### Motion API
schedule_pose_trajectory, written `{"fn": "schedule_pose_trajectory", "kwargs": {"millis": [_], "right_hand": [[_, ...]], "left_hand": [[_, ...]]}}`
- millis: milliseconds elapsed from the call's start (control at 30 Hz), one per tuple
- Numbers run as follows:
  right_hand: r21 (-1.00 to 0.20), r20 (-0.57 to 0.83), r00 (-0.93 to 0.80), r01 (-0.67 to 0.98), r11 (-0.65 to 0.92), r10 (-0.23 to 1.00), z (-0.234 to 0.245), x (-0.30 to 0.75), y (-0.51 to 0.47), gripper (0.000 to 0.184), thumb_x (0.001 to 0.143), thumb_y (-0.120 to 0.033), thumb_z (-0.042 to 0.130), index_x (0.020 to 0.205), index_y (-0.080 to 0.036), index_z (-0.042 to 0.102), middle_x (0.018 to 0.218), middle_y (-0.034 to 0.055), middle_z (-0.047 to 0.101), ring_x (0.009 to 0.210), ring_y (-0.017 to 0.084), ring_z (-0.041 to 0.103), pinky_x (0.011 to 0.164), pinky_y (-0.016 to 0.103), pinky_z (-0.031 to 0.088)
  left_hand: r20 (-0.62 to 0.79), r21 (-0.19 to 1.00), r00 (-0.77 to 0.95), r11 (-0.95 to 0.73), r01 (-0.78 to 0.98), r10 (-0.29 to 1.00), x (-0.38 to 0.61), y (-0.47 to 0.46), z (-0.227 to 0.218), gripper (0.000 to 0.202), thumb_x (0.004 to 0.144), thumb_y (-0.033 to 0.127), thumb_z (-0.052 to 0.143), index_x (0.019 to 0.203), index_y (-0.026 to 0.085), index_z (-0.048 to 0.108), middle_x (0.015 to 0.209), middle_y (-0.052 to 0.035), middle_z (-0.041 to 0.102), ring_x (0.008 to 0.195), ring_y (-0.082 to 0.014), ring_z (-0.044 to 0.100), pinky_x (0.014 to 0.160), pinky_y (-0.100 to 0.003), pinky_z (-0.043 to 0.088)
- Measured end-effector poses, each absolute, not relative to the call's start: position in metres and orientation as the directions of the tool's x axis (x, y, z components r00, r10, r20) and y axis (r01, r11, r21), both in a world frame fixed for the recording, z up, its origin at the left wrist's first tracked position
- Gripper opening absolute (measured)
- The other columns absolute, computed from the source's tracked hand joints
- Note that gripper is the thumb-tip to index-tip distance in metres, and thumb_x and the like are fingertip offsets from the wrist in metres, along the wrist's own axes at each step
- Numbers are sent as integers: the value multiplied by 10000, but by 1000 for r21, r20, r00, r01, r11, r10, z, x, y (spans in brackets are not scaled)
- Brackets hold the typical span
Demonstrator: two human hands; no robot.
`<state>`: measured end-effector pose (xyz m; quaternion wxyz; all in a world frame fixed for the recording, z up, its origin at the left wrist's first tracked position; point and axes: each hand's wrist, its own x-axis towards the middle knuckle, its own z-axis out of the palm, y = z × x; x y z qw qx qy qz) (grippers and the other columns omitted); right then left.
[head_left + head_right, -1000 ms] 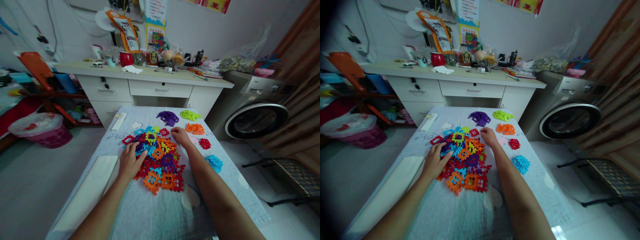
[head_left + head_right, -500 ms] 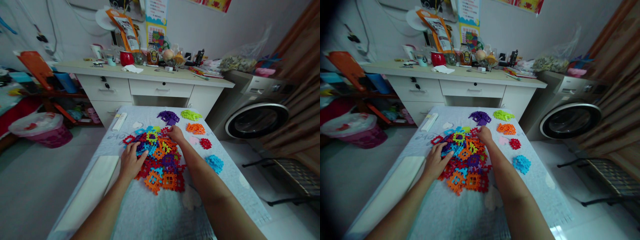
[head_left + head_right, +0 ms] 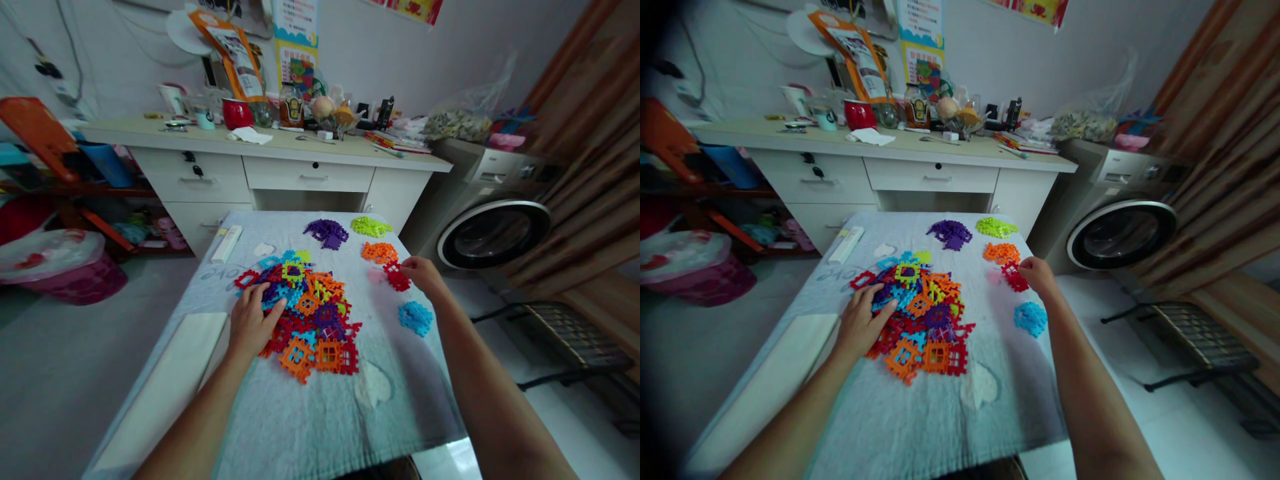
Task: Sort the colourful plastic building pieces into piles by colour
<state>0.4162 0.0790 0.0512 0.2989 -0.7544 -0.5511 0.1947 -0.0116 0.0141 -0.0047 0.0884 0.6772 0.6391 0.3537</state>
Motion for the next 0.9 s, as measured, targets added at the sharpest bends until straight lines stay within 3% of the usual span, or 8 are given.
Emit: {"fn": "schedule_pose_trajectory", "kwargs": {"millis": [200,367,500,700,900], "right_hand": [[-583,10,351,763,-280,936,39,440,68,86,706,-249,648,707,-163,640,584,-1,580,523,120,486,491,235,328],[-444,87,385,840,-310,919,37,432,63,154,752,-237,651,874,-147,677,831,74,689,726,167,601,620,256,402],[-421,89,336,866,-270,938,39,425,53,200,793,-257,637,950,-141,678,972,104,701,849,184,626,704,261,420],[-338,42,202,924,-177,978,42,422,21,207,819,-328,602,889,-155,690,879,78,681,780,182,604,671,269,403],[-227,-30,45,973,-50,999,34,410,-8,330,762,-457,677,988,-219,696,1005,83,633,932,216,578,824,309,403]], "left_hand": [[351,578,-77,-151,802,933,-12,14,-6,546,859,578,482,1265,215,525,1244,-115,534,1180,-299,532,1032,-492,422],[327,585,-81,-135,800,942,-11,14,-2,570,861,595,465,1265,198,527,1248,-122,531,1190,-305,524,1042,-495,413],[305,587,-86,-116,801,949,-10,13,0,587,859,601,458,1271,188,527,1259,-128,524,1208,-314,514,1054,-502,403],[331,592,-78,-143,794,941,-11,14,-2,576,854,595,468,1258,190,532,1235,-124,529,1181,-303,530,1046,-492,417],[330,589,-80,-139,796,940,-11,14,-3,579,852,595,472,1262,191,535,1234,-125,528,1180,-306,530,1052,-496,412]]}}
